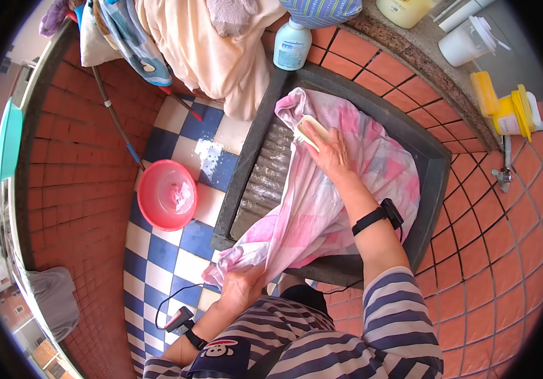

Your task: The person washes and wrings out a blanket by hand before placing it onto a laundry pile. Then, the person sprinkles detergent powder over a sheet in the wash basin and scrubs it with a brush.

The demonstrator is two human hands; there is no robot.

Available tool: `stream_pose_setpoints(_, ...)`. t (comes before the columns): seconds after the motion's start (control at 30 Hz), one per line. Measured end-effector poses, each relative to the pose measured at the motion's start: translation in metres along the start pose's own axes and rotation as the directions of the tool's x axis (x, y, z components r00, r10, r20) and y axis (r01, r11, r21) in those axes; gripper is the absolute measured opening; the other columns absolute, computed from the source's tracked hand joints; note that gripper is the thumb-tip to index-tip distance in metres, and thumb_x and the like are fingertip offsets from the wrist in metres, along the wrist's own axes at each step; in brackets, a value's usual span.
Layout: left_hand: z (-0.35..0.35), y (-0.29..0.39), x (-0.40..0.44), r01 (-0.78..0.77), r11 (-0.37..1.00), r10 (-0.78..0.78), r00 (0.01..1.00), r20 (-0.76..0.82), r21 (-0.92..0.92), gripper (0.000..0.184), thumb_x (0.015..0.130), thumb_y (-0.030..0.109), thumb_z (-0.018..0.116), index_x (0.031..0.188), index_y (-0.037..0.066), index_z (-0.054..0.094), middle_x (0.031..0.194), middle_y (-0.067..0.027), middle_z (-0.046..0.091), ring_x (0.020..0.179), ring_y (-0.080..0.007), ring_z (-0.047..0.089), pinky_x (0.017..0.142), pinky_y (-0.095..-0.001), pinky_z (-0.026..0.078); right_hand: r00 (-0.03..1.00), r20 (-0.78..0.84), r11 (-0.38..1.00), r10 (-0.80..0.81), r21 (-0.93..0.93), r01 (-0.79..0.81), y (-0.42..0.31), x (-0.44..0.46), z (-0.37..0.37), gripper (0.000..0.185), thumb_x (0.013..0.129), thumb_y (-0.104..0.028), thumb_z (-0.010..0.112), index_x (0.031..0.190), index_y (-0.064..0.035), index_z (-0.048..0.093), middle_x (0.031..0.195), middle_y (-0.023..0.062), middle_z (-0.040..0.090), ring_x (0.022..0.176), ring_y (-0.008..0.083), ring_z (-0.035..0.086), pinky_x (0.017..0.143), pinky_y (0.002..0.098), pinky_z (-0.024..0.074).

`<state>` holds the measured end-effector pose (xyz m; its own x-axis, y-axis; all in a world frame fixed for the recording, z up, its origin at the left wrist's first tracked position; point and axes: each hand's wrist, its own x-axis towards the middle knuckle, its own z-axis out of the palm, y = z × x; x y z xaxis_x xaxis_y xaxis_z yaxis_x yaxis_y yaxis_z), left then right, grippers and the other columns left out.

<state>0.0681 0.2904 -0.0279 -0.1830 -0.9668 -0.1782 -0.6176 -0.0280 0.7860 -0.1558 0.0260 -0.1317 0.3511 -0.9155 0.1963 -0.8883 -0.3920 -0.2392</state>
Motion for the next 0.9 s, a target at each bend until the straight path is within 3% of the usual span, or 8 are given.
stream_pose_setpoints(0.13, 0.005, -0.011, 0.006, 0.102, 0.995, -0.101, 0.994, 0.041, -0.012, 0.006, 0.079, 0.009, 0.063, 0.076, 0.004, 0.061, 0.066, -0.0165, 0.057, 0.063, -0.0359, 0.060, 0.055, -0.0426, 0.047, 0.998, 0.058, 0.983, -0.021, 0.184, 0.010, -0.058, -0.037, -0.028, 0.058, 0.080, -0.035, 0.067, 0.134, -0.0292, 0.047, 0.094, 0.0156, 0.048, 0.086, 0.0333, 0.050, 0.076, 0.0440, 0.0425)
stream_pose_setpoints(0.27, 0.007, -0.018, 0.002, 0.081, 0.995, -0.080, 0.996, 0.026, -0.058, 0.005, 0.078, 0.008, 0.062, 0.078, 0.004, 0.061, 0.068, -0.0159, 0.058, 0.063, -0.0362, 0.060, 0.055, -0.0427, 0.047, 0.853, 0.068, 0.713, -0.518, 0.586, 0.386, -0.123, -0.118, -0.030, 0.067, 0.075, -0.036, 0.070, 0.137, -0.0356, 0.044, 0.097, 0.0123, 0.045, 0.089, 0.0305, 0.048, 0.075, 0.0443, 0.0416)
stream_pose_setpoints(0.33, 0.009, -0.024, -0.005, 0.008, 0.999, -0.011, 0.996, 0.092, 0.039, 0.007, 0.077, 0.007, 0.062, 0.083, 0.003, 0.061, 0.068, -0.0152, 0.058, 0.062, -0.0354, 0.060, 0.055, -0.0426, 0.047, 0.886, 0.138, 0.877, -0.442, 0.271, 0.396, -0.080, -0.089, -0.010, 0.067, 0.074, -0.035, 0.071, 0.136, -0.0370, 0.045, 0.097, 0.0115, 0.046, 0.090, 0.0290, 0.049, 0.075, 0.0436, 0.0419)
stream_pose_setpoints(0.43, 0.000, -0.018, 0.000, 0.037, 0.999, -0.037, 0.999, 0.034, 0.003, 0.004, 0.079, 0.004, 0.062, 0.082, 0.002, 0.062, 0.062, -0.0148, 0.056, 0.056, -0.0311, 0.059, 0.052, -0.0400, 0.045, 0.996, 0.039, 0.996, -0.083, -0.027, 0.084, -0.008, -0.008, 0.010, 0.058, 0.079, -0.034, 0.067, 0.134, -0.0325, 0.047, 0.094, 0.0141, 0.048, 0.085, 0.0315, 0.050, 0.073, 0.0442, 0.0416)
stream_pose_setpoints(0.53, 0.001, -0.021, 0.001, 0.108, 0.992, -0.107, 0.994, 0.024, -0.068, 0.006, 0.081, 0.006, 0.061, 0.077, 0.001, 0.062, 0.060, -0.0146, 0.056, 0.052, -0.0295, 0.059, 0.051, -0.0386, 0.045, 0.997, 0.060, 0.997, 0.057, -0.057, -0.054, -0.044, -0.010, -0.009, 0.057, 0.080, -0.033, 0.066, 0.134, -0.0295, 0.046, 0.093, 0.0161, 0.048, 0.082, 0.0331, 0.050, 0.072, 0.0443, 0.0413)
stream_pose_setpoints(0.7, -0.010, -0.021, 0.010, 0.234, 0.961, -0.224, 0.971, 0.078, -0.145, 0.015, 0.085, 0.010, 0.058, 0.072, 0.002, 0.059, 0.059, -0.0166, 0.057, 0.056, -0.0335, 0.060, 0.054, -0.0412, 0.047, 0.925, 0.157, 0.872, -0.345, 0.417, 0.254, -0.125, -0.117, -0.032, 0.062, 0.078, -0.038, 0.068, 0.135, -0.0356, 0.046, 0.094, 0.0144, 0.046, 0.084, 0.0337, 0.049, 0.078, 0.0413, 0.0419)
stream_pose_setpoints(0.83, -0.023, -0.012, 0.008, 0.271, 0.949, -0.269, 0.963, 0.033, -0.164, 0.015, 0.087, 0.010, 0.058, 0.076, 0.002, 0.062, 0.050, -0.0128, 0.055, 0.049, -0.0302, 0.059, 0.051, -0.0377, 0.046, 0.986, 0.158, 0.998, -0.056, 0.005, 0.056, -0.021, -0.044, -0.018, 0.063, 0.080, -0.022, 0.066, 0.138, -0.0330, 0.042, 0.092, 0.0167, 0.048, 0.081, 0.0344, 0.050, 0.073, 0.0439, 0.0442)
stream_pose_setpoints(0.9, -0.028, -0.013, 0.012, 0.357, 0.916, -0.350, 0.934, 0.073, -0.184, 0.014, 0.086, 0.012, 0.058, 0.078, 0.001, 0.063, 0.055, -0.0148, 0.057, 0.053, -0.0319, 0.060, 0.052, -0.0386, 0.046, 0.999, -0.038, 0.992, -0.015, -0.123, 0.010, 0.012, -0.010, -0.011, 0.062, 0.083, -0.025, 0.063, 0.140, -0.0297, 0.040, 0.084, 0.0181, 0.049, 0.078, 0.0358, 0.049, 0.072, 0.0447, 0.0425)
